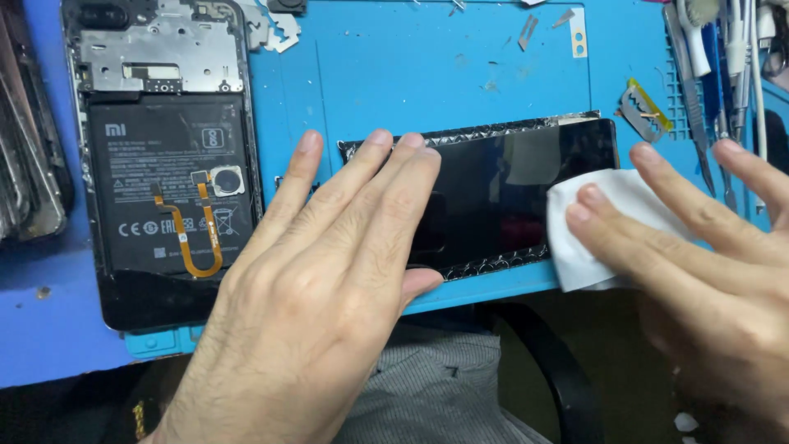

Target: Cleaning a mobile phone screen with a cloth and liquid cleaner

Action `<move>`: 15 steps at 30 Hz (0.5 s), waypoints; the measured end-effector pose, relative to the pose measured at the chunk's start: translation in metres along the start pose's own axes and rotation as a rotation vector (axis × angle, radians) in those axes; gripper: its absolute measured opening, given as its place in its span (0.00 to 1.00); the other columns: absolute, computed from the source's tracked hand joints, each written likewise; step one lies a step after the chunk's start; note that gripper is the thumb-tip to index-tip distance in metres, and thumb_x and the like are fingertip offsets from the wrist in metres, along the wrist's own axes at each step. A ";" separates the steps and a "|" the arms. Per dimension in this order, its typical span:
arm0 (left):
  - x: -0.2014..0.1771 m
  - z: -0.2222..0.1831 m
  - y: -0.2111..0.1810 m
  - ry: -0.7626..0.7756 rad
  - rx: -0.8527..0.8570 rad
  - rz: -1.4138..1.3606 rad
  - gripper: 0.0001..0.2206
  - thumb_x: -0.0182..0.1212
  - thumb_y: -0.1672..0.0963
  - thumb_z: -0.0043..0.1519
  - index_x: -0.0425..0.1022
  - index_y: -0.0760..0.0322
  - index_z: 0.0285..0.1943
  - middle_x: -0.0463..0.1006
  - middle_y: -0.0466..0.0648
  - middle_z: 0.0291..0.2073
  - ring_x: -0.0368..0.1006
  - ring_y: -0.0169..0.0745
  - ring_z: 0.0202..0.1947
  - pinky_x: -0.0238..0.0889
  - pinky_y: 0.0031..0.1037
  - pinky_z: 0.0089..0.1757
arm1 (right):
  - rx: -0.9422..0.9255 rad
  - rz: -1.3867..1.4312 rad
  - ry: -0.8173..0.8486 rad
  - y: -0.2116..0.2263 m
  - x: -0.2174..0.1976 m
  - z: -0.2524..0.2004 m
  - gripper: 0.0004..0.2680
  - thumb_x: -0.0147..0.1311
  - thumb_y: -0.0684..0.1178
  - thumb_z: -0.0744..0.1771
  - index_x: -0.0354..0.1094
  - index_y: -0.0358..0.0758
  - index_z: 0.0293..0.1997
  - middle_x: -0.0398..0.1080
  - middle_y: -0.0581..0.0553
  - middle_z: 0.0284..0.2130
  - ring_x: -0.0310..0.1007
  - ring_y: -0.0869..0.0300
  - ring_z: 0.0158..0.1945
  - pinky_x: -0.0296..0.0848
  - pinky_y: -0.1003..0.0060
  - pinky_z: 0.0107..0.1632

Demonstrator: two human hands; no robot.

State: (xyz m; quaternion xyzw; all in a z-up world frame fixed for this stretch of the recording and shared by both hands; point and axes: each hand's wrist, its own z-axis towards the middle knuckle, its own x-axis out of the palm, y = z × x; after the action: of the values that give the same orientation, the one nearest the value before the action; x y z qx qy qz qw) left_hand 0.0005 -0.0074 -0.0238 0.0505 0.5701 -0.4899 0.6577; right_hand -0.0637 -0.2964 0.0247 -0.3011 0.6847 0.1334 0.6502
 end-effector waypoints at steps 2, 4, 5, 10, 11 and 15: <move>0.001 0.001 -0.001 0.009 0.013 -0.030 0.28 0.71 0.56 0.63 0.63 0.77 0.69 0.74 0.60 0.66 0.68 0.60 0.71 0.50 0.58 0.70 | -0.005 0.059 -0.024 0.004 -0.003 0.000 0.19 0.40 0.47 0.70 0.62 0.44 0.71 0.69 0.45 0.68 0.66 0.38 0.73 0.59 0.31 0.72; 0.000 0.001 -0.002 -0.002 0.020 0.003 0.25 0.70 0.56 0.64 0.67 0.77 0.66 0.74 0.62 0.66 0.68 0.62 0.70 0.51 0.60 0.69 | -0.037 0.107 -0.017 0.004 -0.003 -0.002 0.19 0.37 0.44 0.71 0.61 0.45 0.72 0.66 0.49 0.69 0.61 0.41 0.76 0.54 0.39 0.74; -0.002 0.001 -0.001 -0.003 0.017 0.008 0.25 0.70 0.56 0.64 0.67 0.77 0.66 0.74 0.62 0.66 0.68 0.62 0.70 0.51 0.60 0.69 | -0.041 0.108 -0.021 0.002 0.000 -0.004 0.19 0.37 0.44 0.71 0.61 0.45 0.72 0.66 0.49 0.69 0.61 0.41 0.76 0.54 0.39 0.74; -0.001 0.002 0.000 0.005 0.015 -0.014 0.25 0.72 0.55 0.63 0.68 0.75 0.64 0.74 0.61 0.65 0.68 0.61 0.70 0.49 0.60 0.69 | -0.045 0.093 -0.062 0.013 -0.008 0.012 0.17 0.39 0.48 0.71 0.65 0.44 0.69 0.71 0.47 0.66 0.68 0.39 0.72 0.63 0.35 0.69; 0.000 0.002 0.000 0.007 0.016 -0.018 0.25 0.72 0.55 0.63 0.68 0.75 0.64 0.74 0.61 0.65 0.68 0.61 0.70 0.49 0.60 0.69 | -0.043 0.093 -0.059 0.006 -0.003 0.002 0.17 0.39 0.48 0.71 0.65 0.44 0.69 0.71 0.47 0.66 0.68 0.39 0.72 0.63 0.35 0.69; -0.005 0.002 0.002 -0.001 0.016 -0.026 0.23 0.71 0.56 0.63 0.69 0.75 0.62 0.74 0.62 0.65 0.68 0.62 0.70 0.48 0.61 0.69 | -0.038 0.006 0.006 -0.001 0.002 0.005 0.26 0.49 0.43 0.64 0.59 0.45 0.74 0.66 0.44 0.70 0.63 0.37 0.75 0.57 0.32 0.74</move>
State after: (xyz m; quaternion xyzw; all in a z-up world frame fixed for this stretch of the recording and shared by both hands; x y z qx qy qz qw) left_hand 0.0043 -0.0045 -0.0205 0.0482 0.5663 -0.5029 0.6512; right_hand -0.0596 -0.2948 0.0226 -0.3116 0.6850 0.1474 0.6418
